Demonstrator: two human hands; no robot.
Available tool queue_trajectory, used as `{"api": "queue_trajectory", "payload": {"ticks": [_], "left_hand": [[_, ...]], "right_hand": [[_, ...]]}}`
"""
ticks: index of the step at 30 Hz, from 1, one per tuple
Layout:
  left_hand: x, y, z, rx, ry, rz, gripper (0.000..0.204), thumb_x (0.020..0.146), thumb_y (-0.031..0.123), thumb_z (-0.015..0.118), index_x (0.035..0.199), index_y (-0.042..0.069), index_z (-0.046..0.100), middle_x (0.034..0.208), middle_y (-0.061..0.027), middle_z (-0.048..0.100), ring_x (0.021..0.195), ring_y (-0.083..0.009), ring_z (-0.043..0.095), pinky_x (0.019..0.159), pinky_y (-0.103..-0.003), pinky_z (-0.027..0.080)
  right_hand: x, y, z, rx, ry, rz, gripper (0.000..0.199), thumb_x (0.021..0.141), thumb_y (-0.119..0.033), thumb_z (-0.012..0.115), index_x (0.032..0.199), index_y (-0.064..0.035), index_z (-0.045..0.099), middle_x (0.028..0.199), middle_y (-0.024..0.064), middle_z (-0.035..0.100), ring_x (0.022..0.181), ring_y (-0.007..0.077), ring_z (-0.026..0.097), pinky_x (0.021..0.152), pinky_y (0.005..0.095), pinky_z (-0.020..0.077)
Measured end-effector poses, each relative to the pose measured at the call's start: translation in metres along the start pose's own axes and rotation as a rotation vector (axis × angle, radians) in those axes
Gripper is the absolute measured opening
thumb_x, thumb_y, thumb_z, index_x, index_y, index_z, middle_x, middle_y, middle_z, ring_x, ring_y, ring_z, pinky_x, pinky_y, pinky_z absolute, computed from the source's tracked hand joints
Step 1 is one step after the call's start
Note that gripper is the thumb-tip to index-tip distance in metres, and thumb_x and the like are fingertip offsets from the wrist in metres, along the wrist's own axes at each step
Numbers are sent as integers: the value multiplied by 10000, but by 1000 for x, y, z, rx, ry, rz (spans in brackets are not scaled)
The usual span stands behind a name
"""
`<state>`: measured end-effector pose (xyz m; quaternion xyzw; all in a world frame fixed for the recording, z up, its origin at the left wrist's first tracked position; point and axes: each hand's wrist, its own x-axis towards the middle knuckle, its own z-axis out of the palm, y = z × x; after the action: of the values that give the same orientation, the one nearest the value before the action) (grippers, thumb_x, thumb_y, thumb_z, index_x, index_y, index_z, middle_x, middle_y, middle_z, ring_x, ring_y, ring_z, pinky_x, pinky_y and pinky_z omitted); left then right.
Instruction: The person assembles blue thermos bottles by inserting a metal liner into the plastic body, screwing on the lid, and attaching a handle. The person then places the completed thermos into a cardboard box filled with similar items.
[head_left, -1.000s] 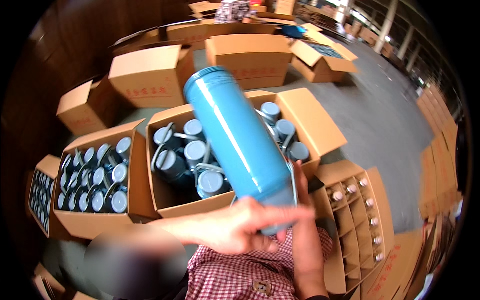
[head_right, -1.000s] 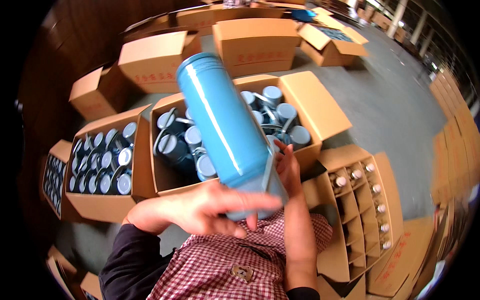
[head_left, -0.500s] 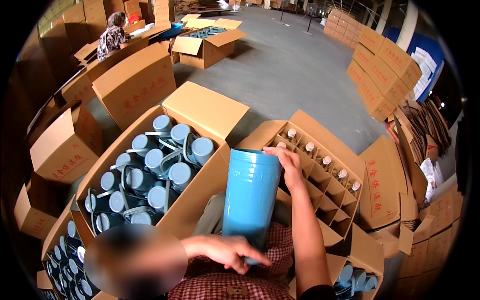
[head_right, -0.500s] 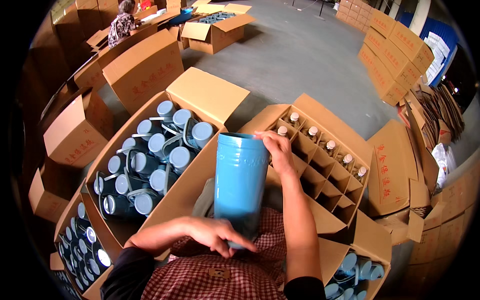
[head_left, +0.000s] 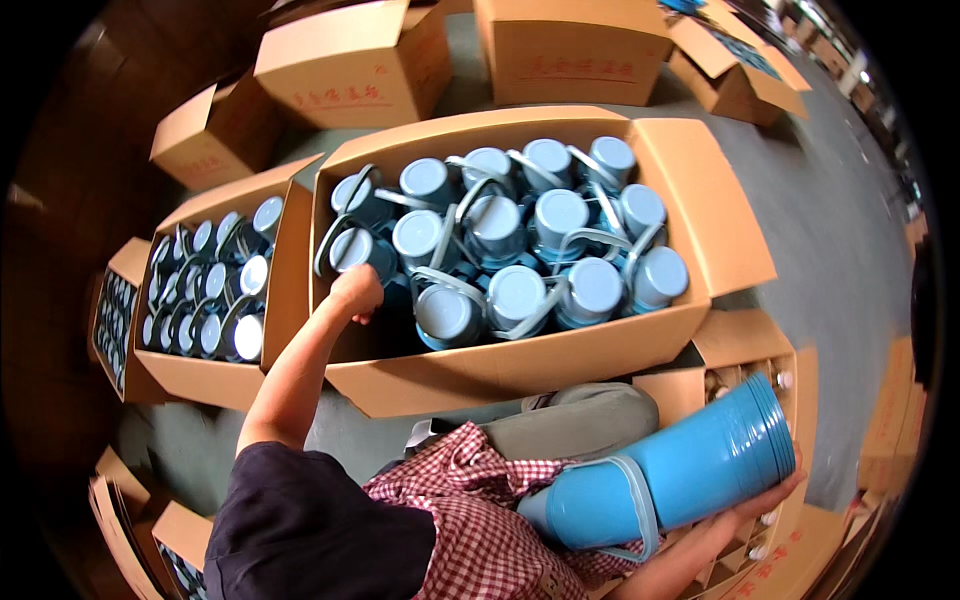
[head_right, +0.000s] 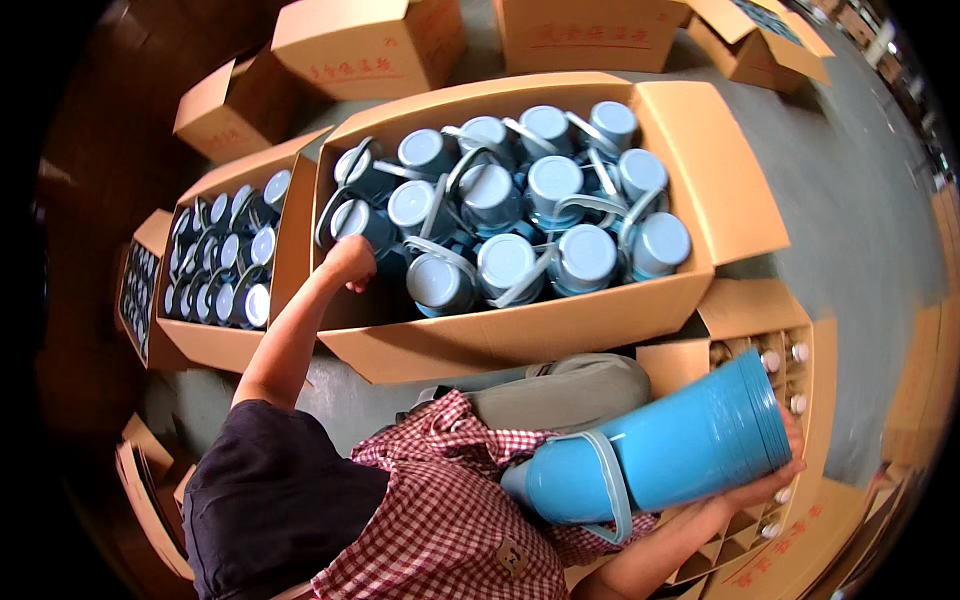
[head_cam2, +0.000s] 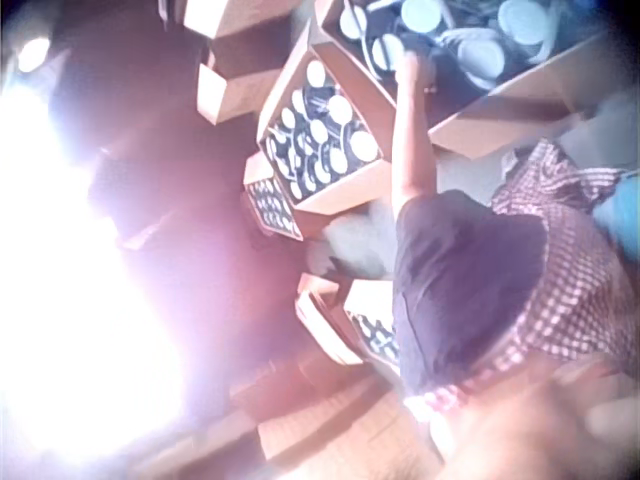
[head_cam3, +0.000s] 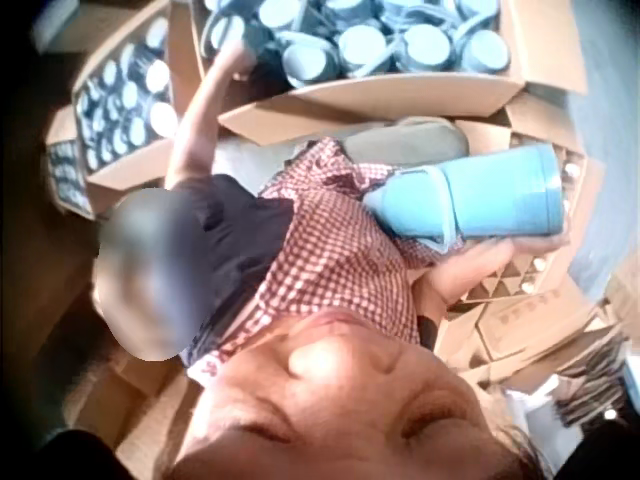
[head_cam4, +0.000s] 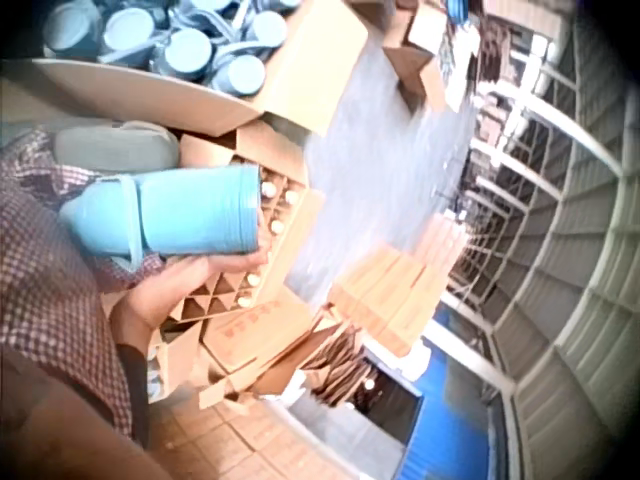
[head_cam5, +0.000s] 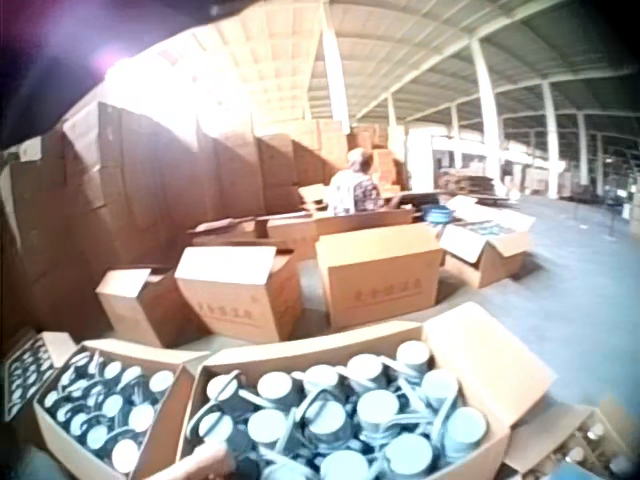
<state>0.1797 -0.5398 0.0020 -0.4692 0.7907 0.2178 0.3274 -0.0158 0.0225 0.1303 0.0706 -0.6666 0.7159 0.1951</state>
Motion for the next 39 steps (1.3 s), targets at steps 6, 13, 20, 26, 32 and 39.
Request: {"api": "queue_trajectory", "payload": {"ticks": [6,13,20,26,32,39], "left_hand": [[86,-7,64,15,-309,4,266,824,222,646,882,-36,676,858,-209,679,693,-313,691,611,-423,583],[182,-23,156,-62,-411,134,341,829,251,616,1084,26,641,1134,-207,615,947,-303,646,740,-421,540],[284,-139,319,-57,171,255,350,836,267,561,1131,98,642,1175,-161,616,1045,-312,603,901,-443,467],[260,-93,276,-212,-98,173,305,803,266,588,1044,99,671,1096,-169,639,1025,-310,605,865,-441,471],[264,-93,258,32,-79,291,324,740,277,638,998,85,676,1024,-164,649,961,-309,620,816,-430,483],[258,-71,232,254,-30,410,354,667,289,696,945,69,682,940,-158,660,886,-307,637,759,-417,496]], "right_hand": [[16,-2,29,-17,-35,-8,477,985,-403,194,752,-63,435,849,88,509,1035,297,479,1018,501,315],[26,-8,56,-115,-250,-59,414,984,-403,247,754,-82,371,796,40,395,933,249,415,989,454,316],[30,5,97,279,223,162,368,970,-388,345,733,-107,333,782,17,332,943,202,374,993,421,299],[29,-10,106,215,283,232,349,964,-339,391,714,-105,326,771,8,310,915,213,360,1021,405,255],[31,21,104,368,-237,90,452,990,-416,269,731,-66,392,821,84,436,996,312,463,956,475,340],[32,29,120,105,-170,-32,448,988,-377,280,757,-34,452,779,131,487,903,325,538,881,444,387]]}}
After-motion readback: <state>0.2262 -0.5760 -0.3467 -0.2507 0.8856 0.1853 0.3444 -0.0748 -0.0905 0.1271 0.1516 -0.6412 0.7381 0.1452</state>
